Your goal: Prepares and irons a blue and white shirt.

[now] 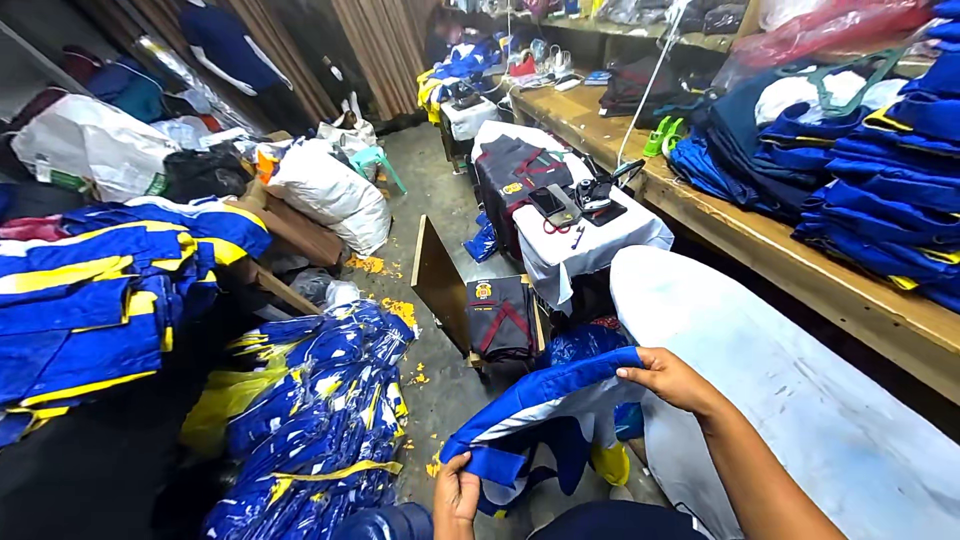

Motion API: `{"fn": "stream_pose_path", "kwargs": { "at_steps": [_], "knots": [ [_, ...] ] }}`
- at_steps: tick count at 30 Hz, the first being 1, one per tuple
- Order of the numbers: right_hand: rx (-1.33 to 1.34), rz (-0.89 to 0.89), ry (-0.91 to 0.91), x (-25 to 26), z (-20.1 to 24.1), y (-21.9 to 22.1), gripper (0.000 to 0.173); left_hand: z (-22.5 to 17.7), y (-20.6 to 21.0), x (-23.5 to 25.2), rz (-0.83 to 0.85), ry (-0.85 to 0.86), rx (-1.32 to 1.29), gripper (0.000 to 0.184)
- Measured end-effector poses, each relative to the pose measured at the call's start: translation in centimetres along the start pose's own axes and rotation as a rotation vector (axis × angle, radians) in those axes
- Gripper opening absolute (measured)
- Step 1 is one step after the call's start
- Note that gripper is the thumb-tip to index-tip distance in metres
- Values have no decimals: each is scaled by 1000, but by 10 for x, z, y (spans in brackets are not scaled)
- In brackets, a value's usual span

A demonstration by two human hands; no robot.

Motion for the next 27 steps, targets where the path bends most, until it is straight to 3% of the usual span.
{"fn": "stream_pose_path", "kwargs": {
  "at_steps": [3, 7, 11, 13, 19, 27],
  "knots": [
    [-29, 8, -9, -3, 1, 2, 16, 1, -11, 2, 8, -7, -15, 30],
    [31, -23, -47, -11, 17, -2, 15, -28, 10, -6, 151, 35, -95, 24],
    [264, -125, -305, -30, 46, -17, 16, -60, 35, -44, 385, 21, -162, 38],
    [332, -108, -395, -37, 51, -26, 15, -63, 36, -53, 457, -13, -157, 33],
    [266, -199, -178, -39, 34, -25, 22, -41, 25, -35, 309, 68, 116, 27],
    [330, -233, -111, -34, 27, -19, 24, -53, 27, -28, 347, 162, 207, 28]
  ]
}}
Point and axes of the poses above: each hand's wrist, its own x-axis towards the middle knuckle, its own y-axis out of the palm, z = x × y, the point moved 3 cm from there along x, towards the middle knuckle, and after that the axes turned 9 degrees about -x, right-handed, at the moved point
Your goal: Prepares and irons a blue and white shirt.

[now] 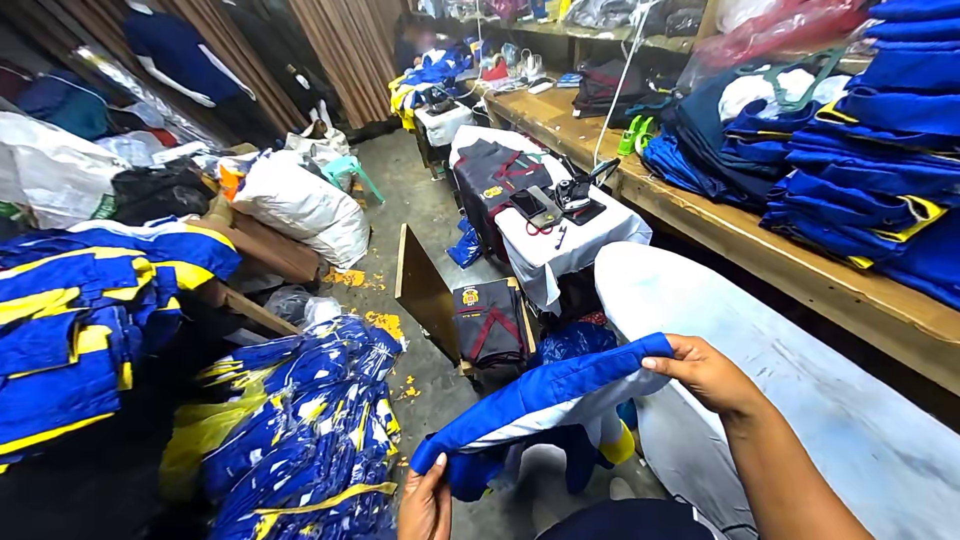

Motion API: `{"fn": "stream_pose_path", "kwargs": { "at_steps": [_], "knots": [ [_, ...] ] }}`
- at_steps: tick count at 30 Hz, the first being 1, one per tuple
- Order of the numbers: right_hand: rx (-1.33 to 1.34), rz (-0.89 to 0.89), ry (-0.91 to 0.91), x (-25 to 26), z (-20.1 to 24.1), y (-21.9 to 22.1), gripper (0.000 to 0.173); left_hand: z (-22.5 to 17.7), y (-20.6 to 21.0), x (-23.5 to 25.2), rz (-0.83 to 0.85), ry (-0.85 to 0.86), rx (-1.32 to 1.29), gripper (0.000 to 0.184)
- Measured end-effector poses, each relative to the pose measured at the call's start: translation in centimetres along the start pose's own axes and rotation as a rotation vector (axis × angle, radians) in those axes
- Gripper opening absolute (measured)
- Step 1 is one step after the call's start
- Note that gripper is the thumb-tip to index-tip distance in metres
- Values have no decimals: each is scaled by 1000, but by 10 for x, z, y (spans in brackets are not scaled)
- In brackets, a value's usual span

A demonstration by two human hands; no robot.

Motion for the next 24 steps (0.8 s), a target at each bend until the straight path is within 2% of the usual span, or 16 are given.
{"fn": "stream_pose_path", "kwargs": {
  "at_steps": [5, 7, 9, 10, 11, 13, 15, 19, 24],
  "knots": [
    [19, 9, 4, 5, 5, -3, 24, -12, -1, -6, 46, 10, 24, 29],
    [93, 21, -80, 7, 12, -12, 21, -30, 7, -19, 141, 22, -61, 27],
    [180, 142, -230, 5, 20, -22, 17, -53, 18, -37, 285, 97, -55, 20],
    [165, 226, -289, 5, 24, -24, 24, -64, 24, -43, 337, 155, -39, 20],
    [123, 292, -304, 3, 26, -22, 29, -71, 26, -46, 377, 207, -18, 21],
    [71, 347, -213, 0, 24, -10, 23, -77, 25, -43, 418, 262, 39, 24],
    [63, 321, -117, -2, 16, -1, 12, -72, 18, -33, 409, 250, 82, 26],
    [102, 210, -31, -6, 2, 5, 12, -52, 0, -23, 257, 169, 210, 39],
    [26, 293, -32, -11, 0, 9, 13, -33, -18, -16, 108, 130, 397, 27]
  ]
}}
Point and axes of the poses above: each hand's wrist, its own x-axis towards the middle knuckle, its own y-axis out of the palm, z = x × y, the point moved 3 cm from there along x, towards the middle knuckle, and after that the axes turned 9 degrees about -x, right-handed, at the moved point
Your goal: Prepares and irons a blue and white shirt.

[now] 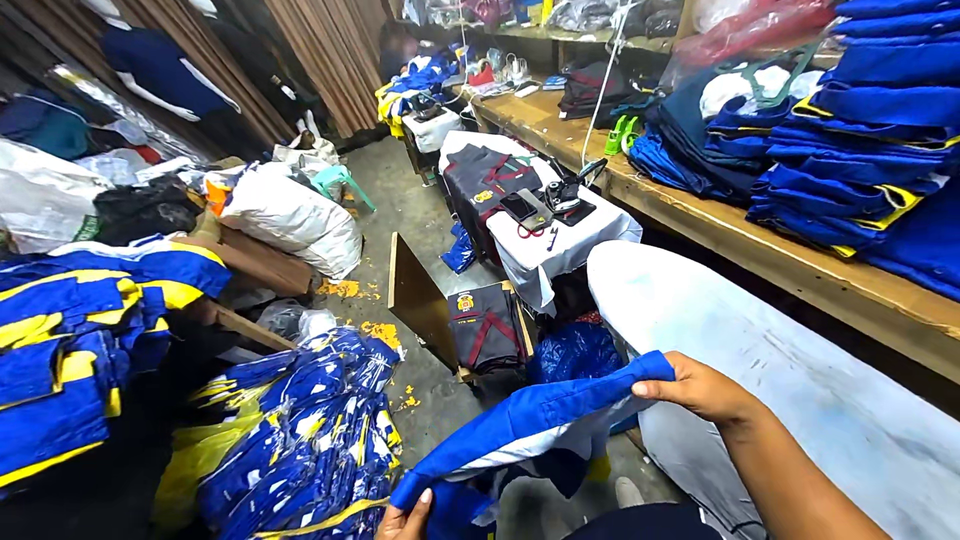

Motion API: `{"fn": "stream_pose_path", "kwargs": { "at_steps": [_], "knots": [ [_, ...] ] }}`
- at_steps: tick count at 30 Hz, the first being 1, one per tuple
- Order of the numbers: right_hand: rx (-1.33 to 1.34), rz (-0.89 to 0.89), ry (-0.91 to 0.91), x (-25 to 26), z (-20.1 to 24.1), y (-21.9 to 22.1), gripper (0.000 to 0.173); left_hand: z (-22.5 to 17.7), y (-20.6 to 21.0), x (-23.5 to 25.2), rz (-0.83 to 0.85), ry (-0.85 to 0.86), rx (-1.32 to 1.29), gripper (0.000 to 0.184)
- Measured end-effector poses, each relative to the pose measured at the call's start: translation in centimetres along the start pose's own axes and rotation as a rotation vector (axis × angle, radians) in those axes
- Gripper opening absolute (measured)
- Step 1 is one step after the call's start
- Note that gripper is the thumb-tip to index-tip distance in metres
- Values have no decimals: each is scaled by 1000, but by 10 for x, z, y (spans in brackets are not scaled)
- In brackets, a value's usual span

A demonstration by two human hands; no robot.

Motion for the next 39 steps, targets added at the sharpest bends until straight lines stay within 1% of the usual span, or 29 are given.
{"fn": "stream_pose_path", "kwargs": {
  "at_steps": [3, 6, 8, 12, 14, 20, 24, 26, 29, 32, 34, 36, 38, 39],
  "knots": [
    [-39, 70, -18, 2, -4, -1, 11, 10, -4, 6, 27, -9, 57, 23],
    [-61, 126, 14, 0, -7, 1, 9, 22, -10, 8, 18, -60, 89, 21],
    [-61, 151, 42, 1, -9, 2, 10, 25, -13, 8, -9, -91, 39, 22],
    [-41, 94, 58, 1, -13, 5, 12, 21, -12, 10, 20, -150, -307, 34],
    [-48, 38, 60, 0, -13, 6, 14, 23, -8, 10, 38, -176, -406, 38],
    [-96, -75, 120, -6, -16, 3, 15, 36, 10, 6, -67, -267, -455, 32],
    [-93, -92, 118, -6, -15, 0, 15, 38, 8, 9, -10, -333, -636, 21],
    [-94, -110, 120, -5, -15, 1, 16, 40, 9, 11, -12, -343, -661, 18],
    [-103, -128, 129, -3, -15, 5, 17, 46, 11, 12, -44, -368, -690, 15],
    [-148, -137, 163, 0, -17, 9, 15, 58, 11, 15, -28, -423, -800, 14],
    [-255, -118, 232, 5, -25, 9, 12, 73, 10, 14, -47, -499, -832, 20],
    [-333, -96, 317, 9, -36, 10, 14, 92, 8, 9, -92, -614, -800, 29],
    [-322, -104, 358, 12, -42, 14, 13, 105, 5, 6, -133, -703, -779, 34],
    [-296, -108, 361, 12, -42, 17, 11, 108, 2, 5, -149, -715, -783, 34]
  ]
}}
Point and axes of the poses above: each hand's wrist, its own x-axis towards the middle knuckle, its own y-axis out of the palm, z = x × y, the point moved 3 cm from there along x, towards the middle knuckle, and after that the axes turned 9 degrees about -x, right-handed, at the moved point
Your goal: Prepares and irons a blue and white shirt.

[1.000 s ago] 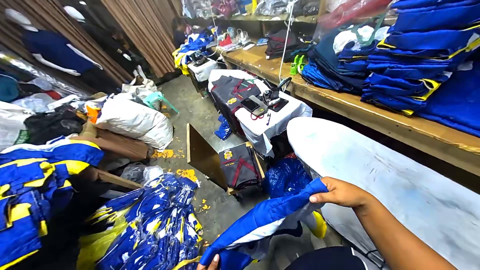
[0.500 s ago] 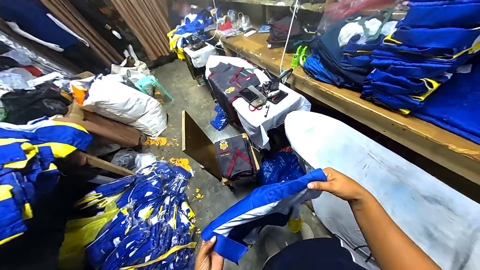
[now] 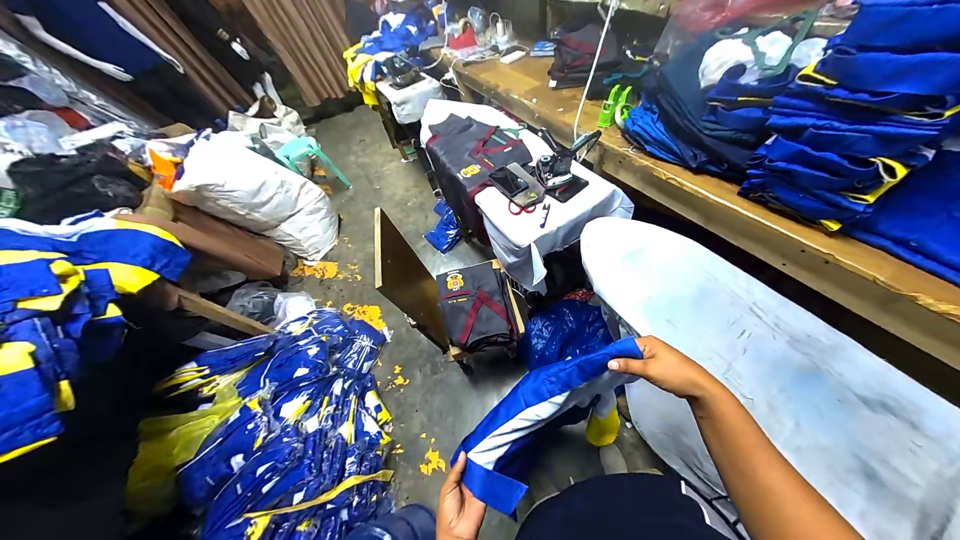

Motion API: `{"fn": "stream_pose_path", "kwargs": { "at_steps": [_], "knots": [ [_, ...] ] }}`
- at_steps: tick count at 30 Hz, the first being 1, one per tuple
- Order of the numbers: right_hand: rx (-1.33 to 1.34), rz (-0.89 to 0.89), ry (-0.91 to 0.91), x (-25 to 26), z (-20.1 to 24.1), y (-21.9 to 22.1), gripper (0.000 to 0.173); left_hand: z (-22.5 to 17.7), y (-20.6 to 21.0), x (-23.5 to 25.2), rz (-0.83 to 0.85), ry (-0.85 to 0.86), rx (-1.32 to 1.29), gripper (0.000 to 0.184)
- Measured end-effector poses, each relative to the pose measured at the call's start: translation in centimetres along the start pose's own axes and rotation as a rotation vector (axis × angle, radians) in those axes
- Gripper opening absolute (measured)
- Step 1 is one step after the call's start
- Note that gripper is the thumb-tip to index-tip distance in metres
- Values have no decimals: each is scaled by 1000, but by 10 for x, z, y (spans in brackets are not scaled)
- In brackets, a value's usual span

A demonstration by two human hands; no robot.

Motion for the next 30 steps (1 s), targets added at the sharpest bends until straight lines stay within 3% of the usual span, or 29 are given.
{"fn": "stream_pose_path", "kwargs": {
  "at_steps": [4, 11, 20, 26, 30],
  "knots": [
    [12, 54, -7, 1, 3, 9, 12, -11, -17, 12, -41, 89, 122, 20],
    [46, 40, -31, -11, -8, 23, 13, -27, -14, 51, -24, 154, 253, 31],
    [180, -133, 105, -51, -43, -1, 16, 5, 35, 57, 2, -41, 150, 22],
    [225, -230, -21, -63, -35, -40, 18, 14, 96, 60, 239, 6, 129, 13],
    [293, -295, -146, -80, -35, -61, 21, 20, 133, 62, 335, 68, 366, 19]
  ]
}}
Point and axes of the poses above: each hand's wrist, its own x-axis towards the middle knuckle, its own y-axis out of the palm, z = x × y, the point moved 3 cm from there along x, towards the middle knuckle, and after that the axes turned 9 degrees about -x, right-handed, at the moved point
